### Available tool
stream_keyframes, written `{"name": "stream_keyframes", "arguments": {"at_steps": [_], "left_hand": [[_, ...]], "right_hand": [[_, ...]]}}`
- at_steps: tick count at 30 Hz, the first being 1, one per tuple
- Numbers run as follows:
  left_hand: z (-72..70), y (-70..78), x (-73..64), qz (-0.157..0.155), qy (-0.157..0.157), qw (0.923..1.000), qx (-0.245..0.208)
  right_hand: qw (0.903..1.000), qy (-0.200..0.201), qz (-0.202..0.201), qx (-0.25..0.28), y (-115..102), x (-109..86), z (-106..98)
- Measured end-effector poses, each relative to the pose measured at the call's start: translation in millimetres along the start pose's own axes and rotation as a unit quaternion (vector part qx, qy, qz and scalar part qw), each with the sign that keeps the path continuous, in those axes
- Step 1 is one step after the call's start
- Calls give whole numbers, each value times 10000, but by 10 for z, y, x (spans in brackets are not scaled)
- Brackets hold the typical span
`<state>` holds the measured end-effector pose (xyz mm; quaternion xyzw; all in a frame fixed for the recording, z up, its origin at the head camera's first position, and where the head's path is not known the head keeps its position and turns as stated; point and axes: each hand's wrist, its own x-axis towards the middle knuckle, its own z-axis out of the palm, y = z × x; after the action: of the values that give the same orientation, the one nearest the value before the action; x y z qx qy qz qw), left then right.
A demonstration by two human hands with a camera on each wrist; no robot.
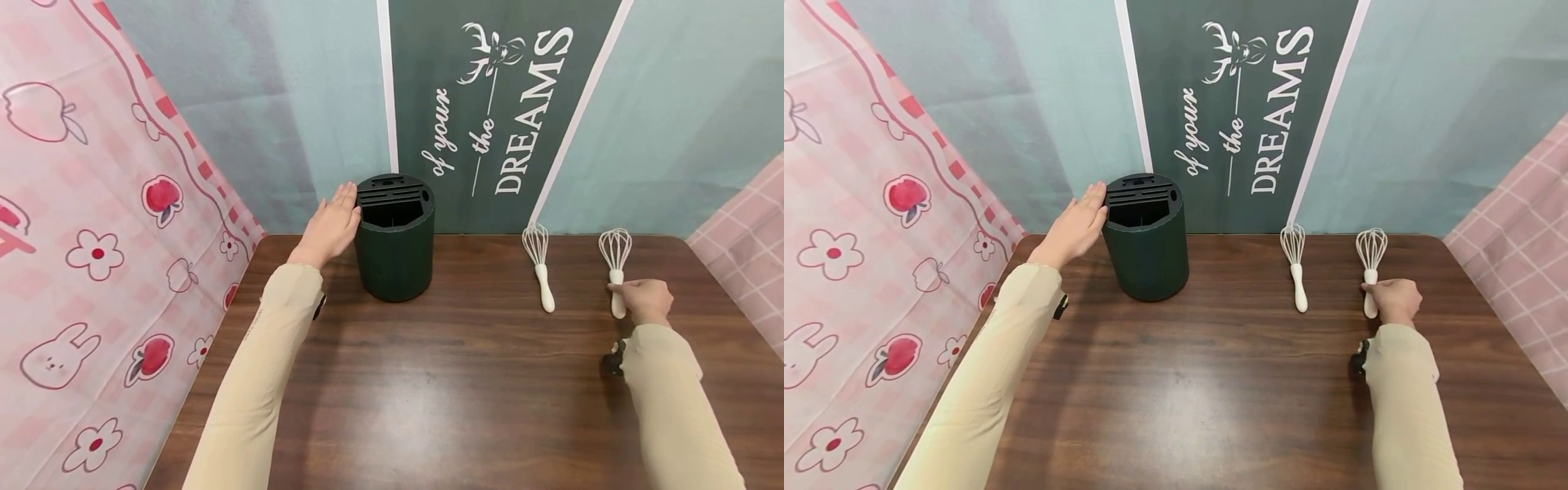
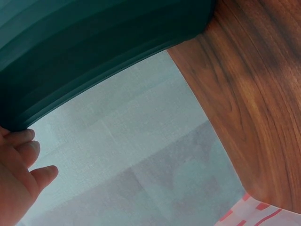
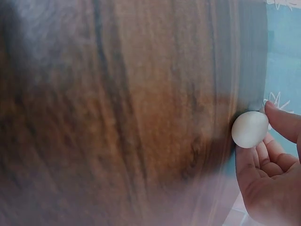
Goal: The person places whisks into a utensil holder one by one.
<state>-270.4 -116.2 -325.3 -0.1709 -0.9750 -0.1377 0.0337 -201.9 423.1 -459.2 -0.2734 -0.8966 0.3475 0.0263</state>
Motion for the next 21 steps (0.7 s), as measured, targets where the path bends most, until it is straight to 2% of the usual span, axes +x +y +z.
{"name": "stream_keyframes", "arguments": {"at_steps": [13,21], "left_hand": [[11,11,-44,-2,-11,10000,-2],[27,24,-77,13,9,10000,-10]], "right_hand": [[9990,-259,257,271,81,11,-12],[9956,-240,534,736,121,4,-33]]}}
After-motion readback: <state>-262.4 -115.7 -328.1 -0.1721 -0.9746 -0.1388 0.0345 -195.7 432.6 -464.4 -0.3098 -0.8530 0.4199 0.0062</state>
